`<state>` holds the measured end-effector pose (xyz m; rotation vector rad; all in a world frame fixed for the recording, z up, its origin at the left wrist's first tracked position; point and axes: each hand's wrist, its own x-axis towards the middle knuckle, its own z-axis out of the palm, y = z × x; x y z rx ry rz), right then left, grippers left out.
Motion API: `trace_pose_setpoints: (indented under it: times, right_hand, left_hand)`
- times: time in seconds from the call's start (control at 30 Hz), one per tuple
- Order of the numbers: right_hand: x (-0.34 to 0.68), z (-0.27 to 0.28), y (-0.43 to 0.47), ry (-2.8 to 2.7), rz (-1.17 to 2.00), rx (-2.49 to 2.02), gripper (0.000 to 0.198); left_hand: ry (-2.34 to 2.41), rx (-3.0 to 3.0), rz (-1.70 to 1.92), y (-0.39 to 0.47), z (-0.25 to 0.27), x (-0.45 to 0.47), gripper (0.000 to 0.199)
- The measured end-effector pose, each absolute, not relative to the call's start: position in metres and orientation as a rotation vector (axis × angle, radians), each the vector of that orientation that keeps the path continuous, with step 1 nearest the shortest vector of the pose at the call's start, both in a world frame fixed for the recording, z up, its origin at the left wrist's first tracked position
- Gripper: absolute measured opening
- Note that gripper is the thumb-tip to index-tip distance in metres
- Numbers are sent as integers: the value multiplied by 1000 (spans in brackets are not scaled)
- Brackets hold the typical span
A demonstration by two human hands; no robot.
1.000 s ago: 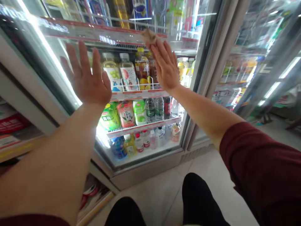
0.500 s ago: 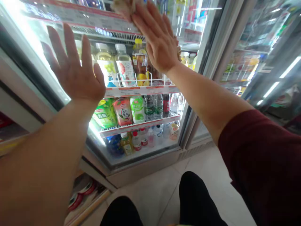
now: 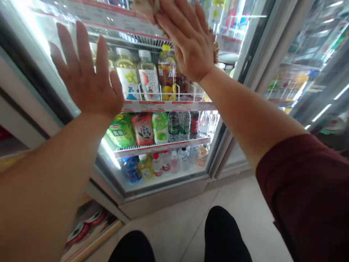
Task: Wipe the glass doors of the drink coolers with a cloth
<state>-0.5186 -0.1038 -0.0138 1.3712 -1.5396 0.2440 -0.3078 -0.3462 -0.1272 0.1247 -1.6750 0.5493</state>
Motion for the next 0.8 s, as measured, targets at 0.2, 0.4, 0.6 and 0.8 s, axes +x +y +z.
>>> trace_pose_setpoints:
  times: [0.2,0.4,0.6,0.8]
  right_hand:
    - [-529,-7,-118,-1746,1258,595,71]
    - [-532,-43,-105,-1378,588,1236,58]
    - [-552,-54,-116,-1302,745,1143,68]
    - [-552,-76,-121,-1398,953,1005,69]
  left_hand:
    - [-1815,170,384,-331,-129,-300,81]
    - [-1694,263,619,-329,-128,-306,74]
    - [-1668,213,691,-328,-127,-308,73]
    - [-1673,226,699,-318,-127,-305,69]
